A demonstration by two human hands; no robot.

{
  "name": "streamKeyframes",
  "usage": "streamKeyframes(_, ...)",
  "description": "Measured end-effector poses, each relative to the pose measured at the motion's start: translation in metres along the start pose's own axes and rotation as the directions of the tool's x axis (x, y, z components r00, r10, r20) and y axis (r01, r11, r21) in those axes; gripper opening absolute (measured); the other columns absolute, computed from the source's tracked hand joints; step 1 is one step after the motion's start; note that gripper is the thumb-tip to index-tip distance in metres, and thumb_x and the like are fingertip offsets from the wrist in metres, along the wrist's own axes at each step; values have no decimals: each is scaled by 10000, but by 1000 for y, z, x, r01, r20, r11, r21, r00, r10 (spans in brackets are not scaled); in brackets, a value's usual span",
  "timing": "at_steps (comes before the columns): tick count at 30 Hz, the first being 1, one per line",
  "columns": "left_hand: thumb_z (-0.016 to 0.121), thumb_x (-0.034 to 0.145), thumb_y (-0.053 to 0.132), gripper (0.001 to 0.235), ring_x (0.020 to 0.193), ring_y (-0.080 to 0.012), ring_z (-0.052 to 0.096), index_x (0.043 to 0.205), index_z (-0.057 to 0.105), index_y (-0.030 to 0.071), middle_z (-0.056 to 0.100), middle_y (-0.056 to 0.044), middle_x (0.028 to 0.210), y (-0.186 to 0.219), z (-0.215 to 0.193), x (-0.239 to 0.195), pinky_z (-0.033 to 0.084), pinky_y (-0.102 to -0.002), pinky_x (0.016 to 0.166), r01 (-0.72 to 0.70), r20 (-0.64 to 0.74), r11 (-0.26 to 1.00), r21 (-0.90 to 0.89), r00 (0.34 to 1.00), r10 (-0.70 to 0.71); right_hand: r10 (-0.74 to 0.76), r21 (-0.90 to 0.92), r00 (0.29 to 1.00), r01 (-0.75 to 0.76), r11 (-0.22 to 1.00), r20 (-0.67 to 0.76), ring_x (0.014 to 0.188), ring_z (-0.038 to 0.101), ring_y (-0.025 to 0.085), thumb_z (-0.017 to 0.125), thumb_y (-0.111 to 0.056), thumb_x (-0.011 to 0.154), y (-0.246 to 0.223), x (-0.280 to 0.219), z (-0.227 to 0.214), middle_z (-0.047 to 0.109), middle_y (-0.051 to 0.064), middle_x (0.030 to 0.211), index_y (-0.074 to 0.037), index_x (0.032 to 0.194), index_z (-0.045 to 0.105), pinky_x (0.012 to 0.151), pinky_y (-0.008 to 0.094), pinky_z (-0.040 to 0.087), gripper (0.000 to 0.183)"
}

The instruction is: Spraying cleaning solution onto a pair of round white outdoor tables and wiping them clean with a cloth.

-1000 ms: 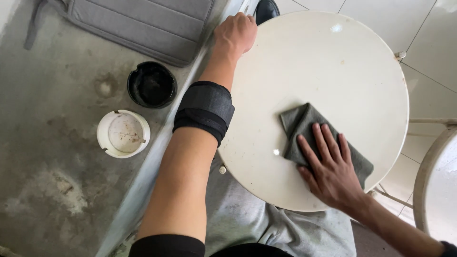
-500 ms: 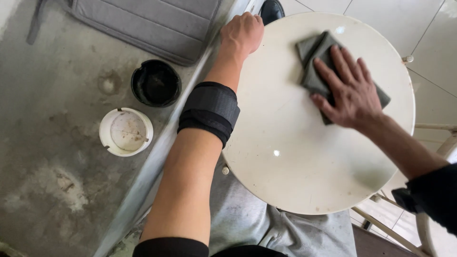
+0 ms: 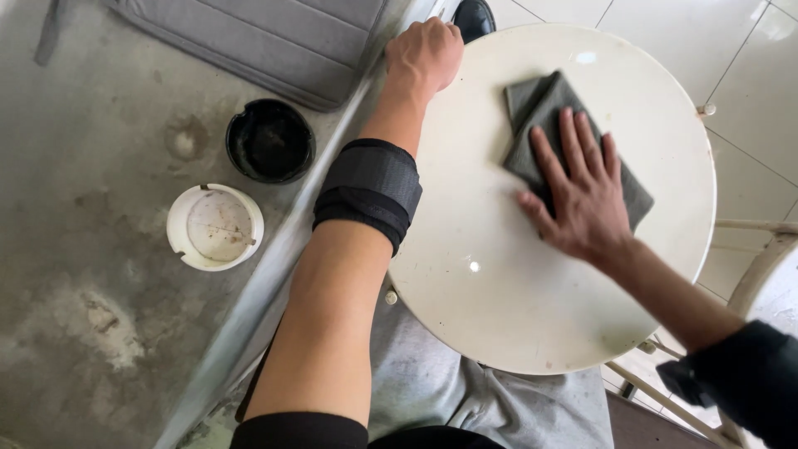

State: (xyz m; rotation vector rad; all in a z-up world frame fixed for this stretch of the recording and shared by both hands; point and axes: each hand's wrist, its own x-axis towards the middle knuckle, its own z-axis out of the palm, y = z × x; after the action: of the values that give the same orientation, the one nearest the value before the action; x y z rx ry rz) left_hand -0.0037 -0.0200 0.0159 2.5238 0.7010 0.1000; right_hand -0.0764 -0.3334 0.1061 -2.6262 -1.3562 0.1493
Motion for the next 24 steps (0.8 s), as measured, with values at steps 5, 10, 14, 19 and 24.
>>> streamKeyframes(5, 298, 1031, 310, 495, 887, -354, 756, 952, 716, 55, 754, -209, 951, 2, -2, -4, 581, -484, 866, -7, 45, 1000, -15, 999, 8, -122, -29, 991, 124, 992, 58, 1562, 82, 400, 253, -700, 981, -53, -81, 14, 136, 264, 1674, -130, 1616, 247, 1231, 621, 41, 854)
streamKeyframes(10, 318, 1031, 330, 511, 923, -405, 726, 963, 731, 37, 736, -234, 987, 1, -1, -2, 561, -500, 874, -47, -9, 999, -9, 999, 47, -160, -90, 976, 174, 981, 148, 1562, 92, 375, 273, -625, 1002, -67, -103, 21, 129, 198, 1682, -194, 1604, 254, 1226, 605, 59, 741)
streamKeyframes(14, 325, 1026, 332, 503, 937, -414, 720, 1008, 714, 16, 726, -258, 1006, 5, -6, -8, 554, -506, 875, -41, -8, 999, -2, 999, 41, -187, -75, 972, 199, 977, 145, 1538, 103, 365, 298, -611, 995, -48, -78, 21, 129, 194, 1668, -223, 1596, 268, 1206, 598, 65, 716)
streamKeyframes(19, 299, 1054, 339, 523, 970, -401, 724, 1045, 708, 13, 727, -249, 1053, 8, -9, -6, 557, -490, 908, -2, 88, 1000, 8, 996, 1, -138, -45, 987, 142, 989, 87, 1583, 129, 353, 396, -508, 1012, -17, -17, 1, 152, 171, 1712, -234, 1624, 289, 1257, 570, 85, 679)
streamKeyframes(24, 297, 1047, 333, 529, 982, -397, 722, 1040, 719, 13, 734, -244, 1056, 9, -14, -10, 545, -489, 938, 10, 77, 1000, -12, 997, -9, -73, -27, 997, 73, 997, 13, 1569, 127, 392, 391, -496, 1033, -27, -14, -3, 167, 222, 1695, -170, 1625, 301, 1240, 583, 78, 682)
